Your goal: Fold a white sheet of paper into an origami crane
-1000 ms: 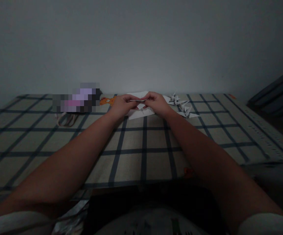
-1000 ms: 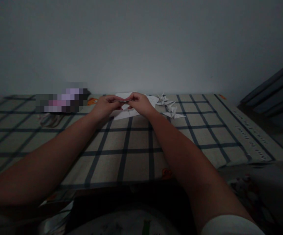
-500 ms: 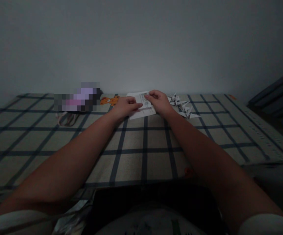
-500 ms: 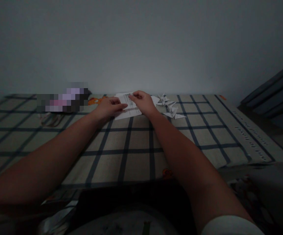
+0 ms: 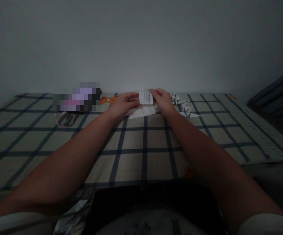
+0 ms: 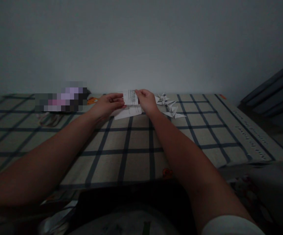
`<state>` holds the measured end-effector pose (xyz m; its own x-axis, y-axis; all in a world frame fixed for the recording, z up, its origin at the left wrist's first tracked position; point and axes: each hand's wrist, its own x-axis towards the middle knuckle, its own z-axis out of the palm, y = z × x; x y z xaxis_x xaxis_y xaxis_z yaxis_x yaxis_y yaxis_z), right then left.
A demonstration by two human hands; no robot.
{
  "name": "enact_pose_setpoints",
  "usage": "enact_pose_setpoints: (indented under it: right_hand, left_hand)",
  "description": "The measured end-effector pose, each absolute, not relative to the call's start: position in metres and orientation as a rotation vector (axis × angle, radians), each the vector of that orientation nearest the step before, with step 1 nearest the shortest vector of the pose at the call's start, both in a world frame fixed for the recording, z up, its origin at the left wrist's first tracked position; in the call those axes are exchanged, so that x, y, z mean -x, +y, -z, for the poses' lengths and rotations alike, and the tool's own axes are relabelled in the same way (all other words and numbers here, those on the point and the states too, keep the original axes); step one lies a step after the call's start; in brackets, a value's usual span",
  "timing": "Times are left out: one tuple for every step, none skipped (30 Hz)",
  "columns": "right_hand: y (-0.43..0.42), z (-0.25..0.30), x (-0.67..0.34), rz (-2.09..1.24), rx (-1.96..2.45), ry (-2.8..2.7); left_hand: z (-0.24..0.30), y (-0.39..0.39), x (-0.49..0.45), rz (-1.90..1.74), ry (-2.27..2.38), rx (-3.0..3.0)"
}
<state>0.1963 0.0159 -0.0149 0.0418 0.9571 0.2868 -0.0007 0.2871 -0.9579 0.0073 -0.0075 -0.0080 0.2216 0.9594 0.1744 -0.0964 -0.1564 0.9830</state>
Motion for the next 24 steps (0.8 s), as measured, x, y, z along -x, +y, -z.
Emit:
enact_pose_setpoints:
  right_hand:
    - [0.017, 0.016, -0.197, -0.969, 1.004, -1.306]
    - [0.017, 0.017, -0.197, -0.973, 0.995, -1.310]
    - [0.018, 0.018, -0.197, -0.978, 0.983, -1.310]
    - [0.019, 0.019, -0.197, -0.981, 0.970, -1.308]
    - [0.020, 0.019, -0.197, -0.984, 0.956, -1.303]
    - [0.021, 0.020, -0.197, -0.985, 0.946, -1.295]
    - [0.022, 0.021, -0.198, -0.985, 0.941, -1.288]
    - [0.023, 0.021, -0.198, -0.986, 0.942, -1.283]
    - [0.024, 0.022, -0.198, -0.988, 0.947, -1.282]
    - [0.024, 0.022, -0.198, -0.992, 0.951, -1.279]
    - [0.025, 0.022, -0.197, -0.999, 0.951, -1.274]
    - [0.024, 0.022, -0.197, -1.009, 0.946, -1.268]
    - [0.024, 0.022, -0.197, -1.019, 0.937, -1.262]
    - [0.024, 0.021, -0.196, -1.027, 0.928, -1.254]
    - [0.023, 0.020, -0.196, -1.033, 0.922, -1.248]
    - [0.022, 0.020, -0.196, -1.033, 0.923, -1.245]
    - [0.021, 0.019, -0.196, -1.030, 0.929, -1.248]
    - [0.020, 0.018, -0.195, -1.027, 0.940, -1.253]
    - [0.019, 0.017, -0.195, -1.028, 0.949, -1.260]
    - [0.017, 0.016, -0.195, -1.034, 0.955, -1.271]
    - [0.016, 0.016, -0.195, -1.043, 0.957, -1.286]
    - [0.014, 0.015, -0.195, -1.053, 0.957, -1.305]
    - [0.013, 0.015, -0.194, -1.065, 0.958, -1.327]
    - [0.011, 0.015, -0.194, -1.074, 0.959, -1.348]
  left_hand:
    - [0.007, -0.008, -0.008, -1.180, 0.893, -1.382]
    - [0.007, -0.009, -0.008, -1.170, 0.885, -1.389]
    - [0.006, -0.009, -0.009, -1.166, 0.879, -1.386]
    - [0.006, -0.010, -0.009, -1.172, 0.878, -1.371]
    - [0.005, -0.010, -0.010, -1.182, 0.879, -1.346]
    - [0.005, -0.011, -0.010, -1.197, 0.884, -1.315]
    - [0.005, -0.012, -0.011, -1.211, 0.891, -1.287]
    - [0.004, -0.012, -0.011, -1.226, 0.896, -1.266]
    - [0.004, -0.013, -0.011, -1.231, 0.895, -1.257]
    - [0.004, -0.014, -0.011, -1.230, 0.891, -1.258]
    - [0.004, -0.014, -0.011, -1.222, 0.886, -1.266]
    - [0.005, -0.014, -0.010, -1.209, 0.879, -1.277]
    - [0.005, -0.015, -0.010, -1.196, 0.868, -1.286]
    - [0.006, -0.015, -0.010, -1.188, 0.857, -1.293]
    - [0.007, -0.014, -0.010, -1.181, 0.847, -1.300]
    - [0.008, -0.014, -0.010, -1.174, 0.842, -1.310]
    - [0.009, -0.013, -0.010, -1.168, 0.841, -1.321]
    - [0.010, -0.013, -0.010, -1.165, 0.845, -1.333]
    - [0.010, -0.012, -0.010, -1.160, 0.853, -1.346]
    - [0.011, -0.012, -0.010, -1.154, 0.863, -1.360]
    - [0.011, -0.011, -0.011, -1.150, 0.875, -1.371]
    - [0.011, -0.011, -0.011, -1.152, 0.889, -1.380]
    - [0.011, -0.011, -0.011, -1.153, 0.904, -1.390]
    - [0.011, -0.011, -0.011, -1.152, 0.921, -1.399]
